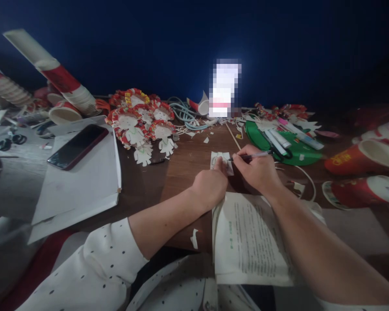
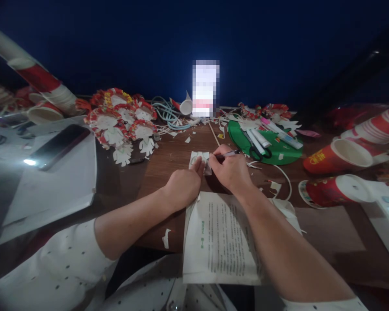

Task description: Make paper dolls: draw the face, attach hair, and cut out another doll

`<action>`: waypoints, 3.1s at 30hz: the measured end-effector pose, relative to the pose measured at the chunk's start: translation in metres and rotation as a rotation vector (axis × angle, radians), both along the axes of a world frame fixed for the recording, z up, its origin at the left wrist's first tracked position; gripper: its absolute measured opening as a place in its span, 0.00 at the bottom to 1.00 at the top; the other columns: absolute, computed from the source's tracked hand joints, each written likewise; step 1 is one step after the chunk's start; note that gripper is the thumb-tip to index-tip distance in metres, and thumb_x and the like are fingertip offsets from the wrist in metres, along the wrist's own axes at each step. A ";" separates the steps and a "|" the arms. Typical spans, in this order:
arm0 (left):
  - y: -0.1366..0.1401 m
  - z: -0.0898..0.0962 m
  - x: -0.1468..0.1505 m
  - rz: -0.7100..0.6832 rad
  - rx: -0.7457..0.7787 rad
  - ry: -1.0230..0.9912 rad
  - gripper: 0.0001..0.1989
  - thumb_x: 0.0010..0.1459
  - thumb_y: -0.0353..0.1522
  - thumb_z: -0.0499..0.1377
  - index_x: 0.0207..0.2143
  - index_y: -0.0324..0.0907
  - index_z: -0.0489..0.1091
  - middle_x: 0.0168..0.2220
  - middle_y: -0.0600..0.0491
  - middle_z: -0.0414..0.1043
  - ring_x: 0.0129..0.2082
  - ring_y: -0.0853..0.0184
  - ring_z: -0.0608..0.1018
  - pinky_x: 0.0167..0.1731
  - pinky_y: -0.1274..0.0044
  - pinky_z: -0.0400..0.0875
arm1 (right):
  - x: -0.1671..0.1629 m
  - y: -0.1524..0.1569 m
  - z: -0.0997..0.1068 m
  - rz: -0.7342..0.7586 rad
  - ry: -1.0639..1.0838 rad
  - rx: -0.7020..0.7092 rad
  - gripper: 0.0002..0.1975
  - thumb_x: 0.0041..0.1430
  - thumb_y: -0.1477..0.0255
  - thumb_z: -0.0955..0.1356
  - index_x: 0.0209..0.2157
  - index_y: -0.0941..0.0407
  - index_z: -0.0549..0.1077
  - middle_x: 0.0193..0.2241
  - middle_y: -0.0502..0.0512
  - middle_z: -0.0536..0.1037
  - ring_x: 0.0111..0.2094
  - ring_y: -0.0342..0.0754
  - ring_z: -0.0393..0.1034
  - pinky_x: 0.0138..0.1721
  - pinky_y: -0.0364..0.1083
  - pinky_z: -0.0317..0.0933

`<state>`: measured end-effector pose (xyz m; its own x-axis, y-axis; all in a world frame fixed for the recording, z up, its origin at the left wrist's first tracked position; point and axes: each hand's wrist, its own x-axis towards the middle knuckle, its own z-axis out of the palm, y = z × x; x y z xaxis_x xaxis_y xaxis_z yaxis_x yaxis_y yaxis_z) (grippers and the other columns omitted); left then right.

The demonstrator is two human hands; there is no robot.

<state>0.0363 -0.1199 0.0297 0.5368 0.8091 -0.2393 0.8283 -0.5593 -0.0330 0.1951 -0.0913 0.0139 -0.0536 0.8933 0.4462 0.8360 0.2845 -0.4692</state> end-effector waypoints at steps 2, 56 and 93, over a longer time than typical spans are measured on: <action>0.000 0.001 0.000 0.003 -0.007 -0.007 0.30 0.63 0.24 0.45 0.68 0.29 0.49 0.68 0.31 0.45 0.40 0.60 0.82 0.30 0.73 0.77 | 0.001 -0.001 0.000 0.008 -0.005 -0.003 0.07 0.57 0.67 0.67 0.27 0.54 0.72 0.24 0.54 0.78 0.27 0.49 0.72 0.30 0.45 0.59; -0.001 -0.003 -0.004 -0.035 0.072 -0.007 0.30 0.61 0.23 0.46 0.66 0.27 0.51 0.65 0.25 0.50 0.40 0.57 0.82 0.31 0.72 0.77 | 0.009 -0.002 0.000 -0.113 -0.063 0.133 0.14 0.63 0.70 0.63 0.47 0.52 0.76 0.43 0.59 0.78 0.43 0.54 0.73 0.40 0.49 0.66; 0.004 0.005 -0.012 0.066 0.001 -0.166 0.26 0.57 0.28 0.52 0.58 0.33 0.54 0.43 0.39 0.77 0.41 0.54 0.81 0.39 0.68 0.75 | 0.002 -0.001 0.004 -0.050 0.185 0.052 0.08 0.57 0.68 0.67 0.34 0.55 0.77 0.30 0.55 0.82 0.32 0.50 0.75 0.36 0.46 0.65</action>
